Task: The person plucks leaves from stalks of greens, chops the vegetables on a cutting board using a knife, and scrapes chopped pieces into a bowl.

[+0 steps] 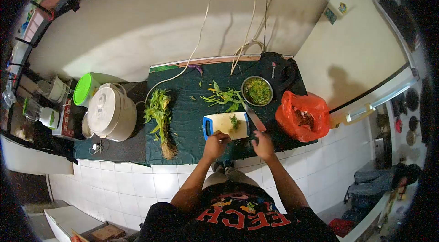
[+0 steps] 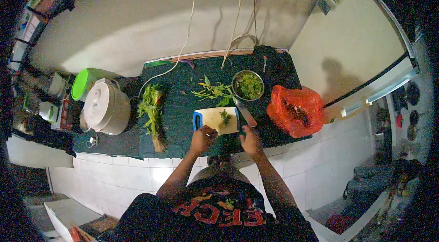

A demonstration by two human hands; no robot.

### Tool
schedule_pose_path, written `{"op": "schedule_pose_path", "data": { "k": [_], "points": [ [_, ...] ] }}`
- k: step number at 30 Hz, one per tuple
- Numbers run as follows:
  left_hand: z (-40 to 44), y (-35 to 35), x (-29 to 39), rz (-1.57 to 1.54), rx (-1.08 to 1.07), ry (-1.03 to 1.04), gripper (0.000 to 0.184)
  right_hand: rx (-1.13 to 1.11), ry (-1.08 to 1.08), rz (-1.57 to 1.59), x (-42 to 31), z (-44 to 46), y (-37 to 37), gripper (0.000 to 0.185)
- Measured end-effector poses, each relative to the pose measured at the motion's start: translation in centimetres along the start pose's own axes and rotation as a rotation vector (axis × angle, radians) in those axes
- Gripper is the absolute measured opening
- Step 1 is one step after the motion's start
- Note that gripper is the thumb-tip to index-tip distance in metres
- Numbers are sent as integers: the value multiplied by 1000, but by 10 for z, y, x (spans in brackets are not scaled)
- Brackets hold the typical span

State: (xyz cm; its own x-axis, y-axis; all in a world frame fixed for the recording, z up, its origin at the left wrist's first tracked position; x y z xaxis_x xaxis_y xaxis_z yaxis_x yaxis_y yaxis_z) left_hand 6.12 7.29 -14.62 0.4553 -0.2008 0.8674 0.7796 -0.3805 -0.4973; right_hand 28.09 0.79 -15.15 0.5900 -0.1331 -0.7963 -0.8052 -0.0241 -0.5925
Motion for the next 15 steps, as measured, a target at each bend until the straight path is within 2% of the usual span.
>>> {"op": "schedule_pose_path", "data": {
  "k": [1,2,3,5,9,11,12,14,15],
  "points": [
    [5,7,-24,-1,79,25,14,96,86,-408,25,3,-3,44],
    [11,11,-37,73,126,-32,14,182,171,-819,49,2,-6,51],
    [19,14,-44,131,137,2,14,173,173,-831,72,3,-2,51],
    [32,20,-56,196,148,29,14,149,285,-916,109,2,11,62],
    [53,43,-86,370,92,-14,13,71,267,-884,93,1,10,59],
    [53,51,-91,496,75,25,14,161,184,-676,80,-6,7,50],
    [52,54,-97,488,83,25,14,162,178,-686,70,-11,7,50],
    [52,54,-108,540,222,135,16,222,201,-526,56,-29,13,45],
    [50,54,-111,541,252,135,16,254,65,-502,51,-42,24,43]
  ]
}}
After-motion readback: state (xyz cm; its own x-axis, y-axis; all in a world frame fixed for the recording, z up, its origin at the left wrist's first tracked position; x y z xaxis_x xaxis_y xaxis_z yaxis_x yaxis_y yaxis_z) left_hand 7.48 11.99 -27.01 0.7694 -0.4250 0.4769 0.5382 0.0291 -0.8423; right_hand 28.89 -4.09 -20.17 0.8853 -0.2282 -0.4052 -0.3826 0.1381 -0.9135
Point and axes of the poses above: each hand's wrist, its own z-axis towards the middle knuckle, its own y-axis out of the palm, x = y × z, the point moved 5 cm from there along z, towards the middle knuckle, and after that the axes turned 2 degrees about -x, right-handed, at the moved point
